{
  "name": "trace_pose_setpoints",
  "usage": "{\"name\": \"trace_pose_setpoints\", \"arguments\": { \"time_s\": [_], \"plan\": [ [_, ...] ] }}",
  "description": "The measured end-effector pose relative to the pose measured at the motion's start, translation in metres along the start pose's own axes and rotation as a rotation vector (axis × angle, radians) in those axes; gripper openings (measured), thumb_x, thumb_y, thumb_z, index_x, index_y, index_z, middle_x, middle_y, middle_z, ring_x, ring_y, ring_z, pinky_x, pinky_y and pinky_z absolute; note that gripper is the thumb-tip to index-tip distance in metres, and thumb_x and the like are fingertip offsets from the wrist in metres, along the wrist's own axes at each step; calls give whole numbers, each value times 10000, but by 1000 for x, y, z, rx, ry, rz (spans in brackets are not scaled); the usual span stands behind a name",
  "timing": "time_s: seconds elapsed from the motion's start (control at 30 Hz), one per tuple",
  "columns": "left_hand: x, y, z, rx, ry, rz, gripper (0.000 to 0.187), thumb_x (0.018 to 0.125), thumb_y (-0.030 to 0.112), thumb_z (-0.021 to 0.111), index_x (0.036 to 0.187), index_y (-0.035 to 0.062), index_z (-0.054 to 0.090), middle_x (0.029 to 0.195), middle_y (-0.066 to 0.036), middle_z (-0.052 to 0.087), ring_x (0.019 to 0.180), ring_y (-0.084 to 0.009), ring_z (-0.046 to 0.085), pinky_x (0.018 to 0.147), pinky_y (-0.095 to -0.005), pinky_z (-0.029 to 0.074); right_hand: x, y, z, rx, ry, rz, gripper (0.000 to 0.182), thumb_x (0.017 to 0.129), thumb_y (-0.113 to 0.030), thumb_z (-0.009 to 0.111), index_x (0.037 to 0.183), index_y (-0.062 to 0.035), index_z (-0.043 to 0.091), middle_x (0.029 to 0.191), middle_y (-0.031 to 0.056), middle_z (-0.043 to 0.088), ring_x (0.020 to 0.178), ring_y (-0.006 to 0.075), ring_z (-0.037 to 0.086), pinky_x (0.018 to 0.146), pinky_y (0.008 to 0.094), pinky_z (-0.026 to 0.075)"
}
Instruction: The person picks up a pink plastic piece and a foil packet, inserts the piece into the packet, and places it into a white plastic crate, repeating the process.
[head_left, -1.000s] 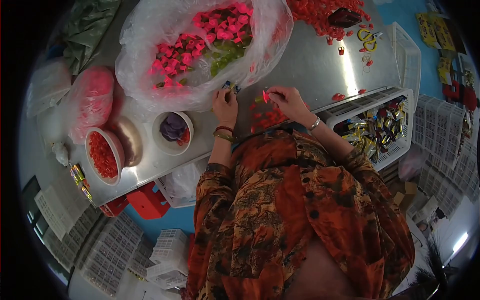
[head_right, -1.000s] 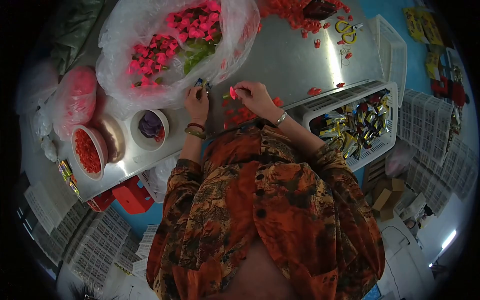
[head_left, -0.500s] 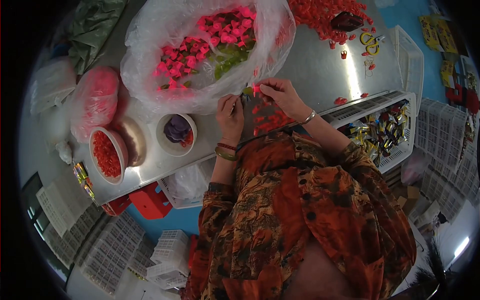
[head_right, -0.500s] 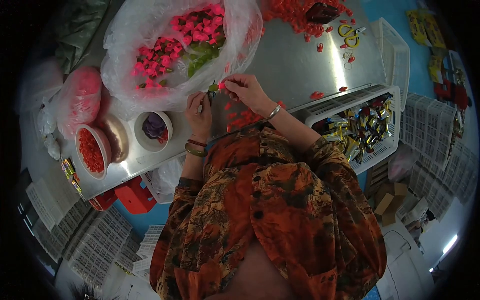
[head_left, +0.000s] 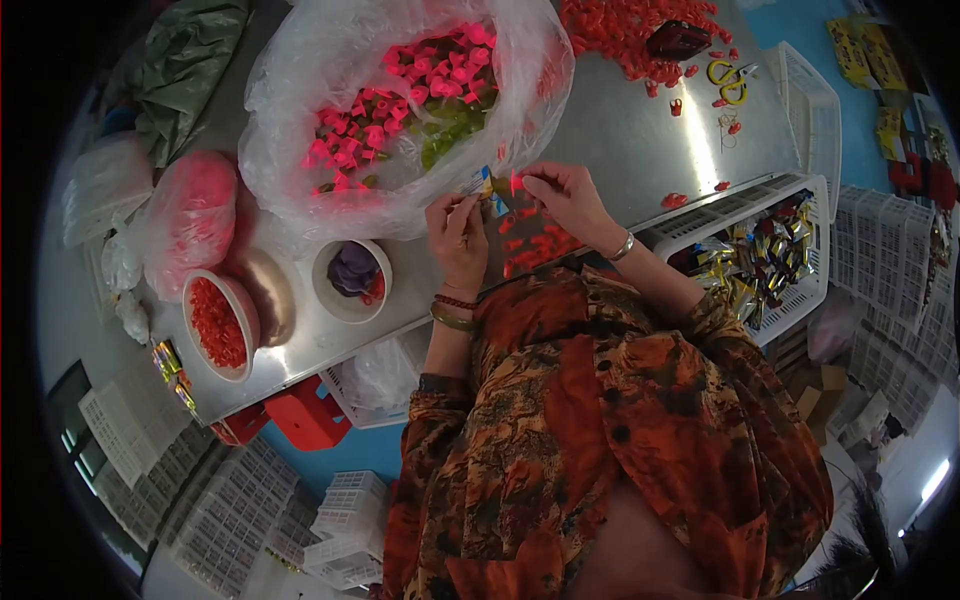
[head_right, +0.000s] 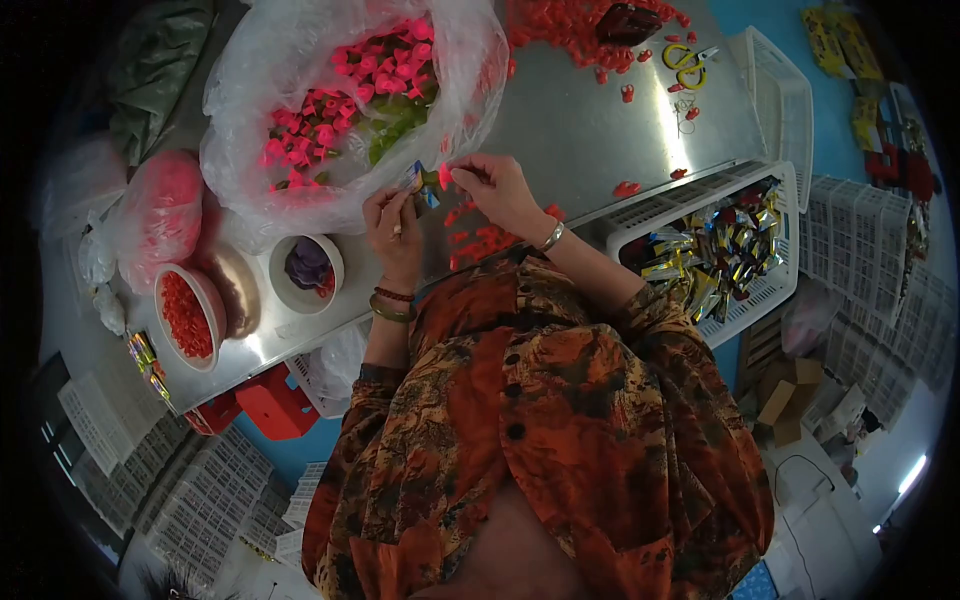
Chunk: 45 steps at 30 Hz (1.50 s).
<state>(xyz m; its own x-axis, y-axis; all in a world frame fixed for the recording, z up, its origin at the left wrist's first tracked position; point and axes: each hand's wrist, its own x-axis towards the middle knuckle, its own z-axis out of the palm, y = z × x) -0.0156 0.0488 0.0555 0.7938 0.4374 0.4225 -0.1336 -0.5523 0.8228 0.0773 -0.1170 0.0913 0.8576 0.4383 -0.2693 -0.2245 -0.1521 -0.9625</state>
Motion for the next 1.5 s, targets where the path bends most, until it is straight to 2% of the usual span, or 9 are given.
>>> {"name": "trace_pose_setpoints", "arguments": {
  "time_s": [0.33, 0.53, 0.63, 0.83, 0.93, 1.13, 1.23, 1.33, 1.5],
  "plan": [
    [6, 9, 8, 57, -51, 202, 191, 837, -76, 663, 1008, 7, 676, 1079, -124, 643, 987, -292, 638, 824, -360, 527, -7, -11, 4, -527, 74, -552, 209, 856, -9, 673, 1064, -15, 646, 837, 155, 638, 669, 343, 599, 586, 368, 496],
    [3, 14, 8, -51, -53, 28, 208, 846, -91, 641, 1030, 1, 669, 1106, -145, 661, 1012, -306, 656, 839, -357, 542, -4, -18, 2, -785, 65, -905, 338, 832, 43, 647, 1155, -56, 627, 873, 132, 645, 712, 326, 608, 613, 387, 510],
    [3, 17, 7, -99, -18, -29, 218, 851, -108, 620, 1037, -5, 666, 1103, -152, 664, 1006, -307, 658, 842, -362, 544, -8, -16, 8, -700, 73, -887, 375, 828, 40, 642, 1190, -58, 620, 845, 139, 636, 701, 316, 613, 614, 388, 518],
    [6, 18, 0, 53, -45, 223, 194, 841, -104, 619, 1011, -18, 657, 1082, -154, 669, 1004, -338, 654, 909, -406, 508, -17, -24, 6, -462, 0, -217, 347, 800, 35, 621, 1139, -38, 595, 826, 181, 650, 713, 381, 629, 607, 453, 508],
    [6, 19, 1, 72, -29, 260, 219, 834, -129, 604, 1017, -18, 651, 1079, -153, 673, 1028, -340, 648, 916, -423, 504, -16, -11, 12, -689, 35, -610, 318, 853, 0, 618, 1166, -48, 585, 796, 188, 654, 684, 371, 631, 566, 419, 496],
    [3, 17, -1, 74, -94, 336, 226, 815, -78, 637, 1028, -2, 652, 1091, -138, 676, 1044, -321, 649, 942, -444, 485, -21, -9, 13, -245, 21, -144, 400, 839, 52, 544, 1229, -33, 558, 762, 210, 660, 661, 397, 625, 566, 362, 495],
    [1, 23, 2, 57, -90, 340, 228, 819, -60, 644, 1040, 0, 648, 1097, -135, 675, 1048, -315, 646, 934, -437, 488, -21, 12, 13, -44, 8, 59, 484, 826, 86, 538, 1291, -45, 531, 729, 156, 624, 572, 208, 627, 537, 341, 492],
    [1, 23, -1, 79, -165, 328, 219, 823, -40, 642, 1038, 2, 643, 1108, -133, 667, 1056, -311, 636, 941, -437, 479, -23, 19, 12, -372, 12, -303, 515, 814, 89, 540, 1310, -47, 519, 710, 145, 613, 569, 174, 612, 541, 332, 492],
    [-2, 21, -1, 129, -268, 285, 197, 837, -3, 633, 1033, 11, 632, 1097, -126, 646, 1050, -309, 616, 946, -432, 458, -25, 15, 6, -386, -98, -236, 542, 749, 58, 565, 1277, -63, 549, 710, 219, 608, 610, 399, 599, 566, 408, 495]
  ]
}}
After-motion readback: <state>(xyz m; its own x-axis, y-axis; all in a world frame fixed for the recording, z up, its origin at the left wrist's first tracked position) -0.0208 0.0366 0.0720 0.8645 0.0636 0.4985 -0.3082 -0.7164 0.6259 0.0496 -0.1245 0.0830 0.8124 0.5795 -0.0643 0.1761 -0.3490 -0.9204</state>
